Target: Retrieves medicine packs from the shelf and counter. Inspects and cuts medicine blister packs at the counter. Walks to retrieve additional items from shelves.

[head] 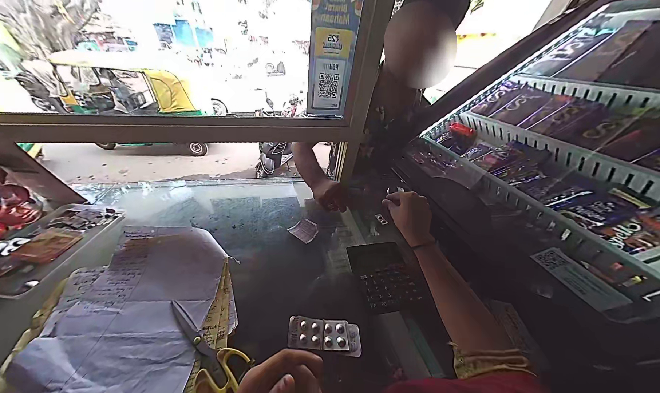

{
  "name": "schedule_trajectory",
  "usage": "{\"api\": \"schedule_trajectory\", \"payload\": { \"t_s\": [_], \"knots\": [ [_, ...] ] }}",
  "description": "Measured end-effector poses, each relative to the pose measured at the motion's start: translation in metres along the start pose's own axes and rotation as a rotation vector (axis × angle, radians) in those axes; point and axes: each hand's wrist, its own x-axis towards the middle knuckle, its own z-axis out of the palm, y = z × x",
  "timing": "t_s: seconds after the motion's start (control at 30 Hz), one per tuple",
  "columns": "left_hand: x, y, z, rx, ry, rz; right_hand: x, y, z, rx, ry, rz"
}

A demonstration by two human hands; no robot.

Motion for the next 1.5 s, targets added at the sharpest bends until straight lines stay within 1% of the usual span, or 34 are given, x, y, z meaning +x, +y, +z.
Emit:
{"api": "schedule_trajectory", "payload": {
  "t_s": [0.07, 0.13, 0.2, 0.27, 0.3, 0.37, 0.43, 0.5, 0.6, 0.67, 0.7, 0.73, 0.8, 0.83, 0.9, 0.93, 1.0, 1.07, 1.17, 1.3, 1.37, 1.5],
  "knots": [
    [0.005, -0.002, 0.000, -0.163, 0.144, -0.004, -0.047, -0.027, -0.033, 0.120, 0.095, -0.312],
    [0.013, -0.003, 0.005, -0.395, 0.227, 0.034, -0.106, -0.047, -0.050, 0.232, 0.131, -0.668],
    [0.020, -0.007, 0.010, -0.590, 0.210, 0.078, -0.167, -0.068, -0.051, 0.371, 0.023, -0.926],
    [0.027, -0.011, 0.012, -0.648, 0.126, 0.080, -0.212, -0.083, -0.040, 0.392, -0.070, -1.100],
    [0.029, -0.011, 0.015, -0.665, 0.090, 0.053, -0.225, -0.087, -0.033, 0.357, -0.084, -1.164],
    [0.033, -0.007, 0.016, -0.733, 0.031, -0.028, -0.234, -0.089, -0.016, 0.320, -0.050, -1.223],
    [0.038, -0.006, 0.014, -0.724, -0.019, -0.072, -0.228, -0.085, -0.012, 0.360, -0.032, -1.230],
    [0.042, -0.004, 0.015, -0.697, -0.058, -0.103, -0.220, -0.077, -0.015, 0.415, -0.032, -1.193],
    [0.044, -0.005, 0.018, -0.630, -0.085, -0.101, -0.211, -0.061, -0.016, 0.544, -0.096, -1.080],
    [0.045, -0.008, 0.020, -0.502, -0.041, -0.088, -0.207, -0.054, -0.017, 0.610, -0.152, -0.987],
    [0.046, -0.009, 0.021, -0.322, -0.002, -0.041, -0.206, -0.051, -0.017, 0.646, -0.178, -0.924],
    [0.046, -0.010, 0.018, -0.048, 0.042, 0.036, -0.205, -0.047, -0.017, 0.681, -0.197, -0.855],
    [0.046, -0.008, 0.012, 0.546, 0.184, 0.190, -0.199, -0.037, -0.018, 0.700, -0.247, -0.729],
    [0.045, -0.007, 0.010, 0.767, 0.262, 0.220, -0.196, -0.032, -0.018, 0.686, -0.263, -0.677],
    [0.044, -0.008, 0.010, 1.126, 0.351, 0.205, -0.195, -0.027, -0.014, 0.644, -0.289, -0.594],
    [0.043, -0.010, 0.012, 1.275, 0.356, 0.184, -0.196, -0.025, -0.012, 0.616, -0.312, -0.575],
    [0.043, -0.016, 0.016, 1.466, 0.326, 0.150, -0.199, -0.023, -0.007, 0.567, -0.345, -0.599],
    [0.046, -0.019, 0.020, 1.564, 0.294, 0.140, -0.202, -0.022, -0.003, 0.528, -0.360, -0.657],
    [0.051, -0.013, 0.023, 1.639, 0.243, 0.112, -0.205, -0.021, -0.001, 0.461, -0.345, -0.751],
    [0.062, -0.001, 0.031, 1.722, 0.169, 0.018, -0.214, -0.020, 0.002, 0.422, -0.272, -0.786],
    [0.069, 0.005, 0.037, 1.751, 0.141, -0.076, -0.215, -0.019, 0.003, 0.437, -0.273, -0.790],
    [0.080, 0.016, 0.044, 1.651, 0.056, -0.361, -0.215, -0.018, 0.001, 0.415, -0.306, -0.812]
  ]
}}
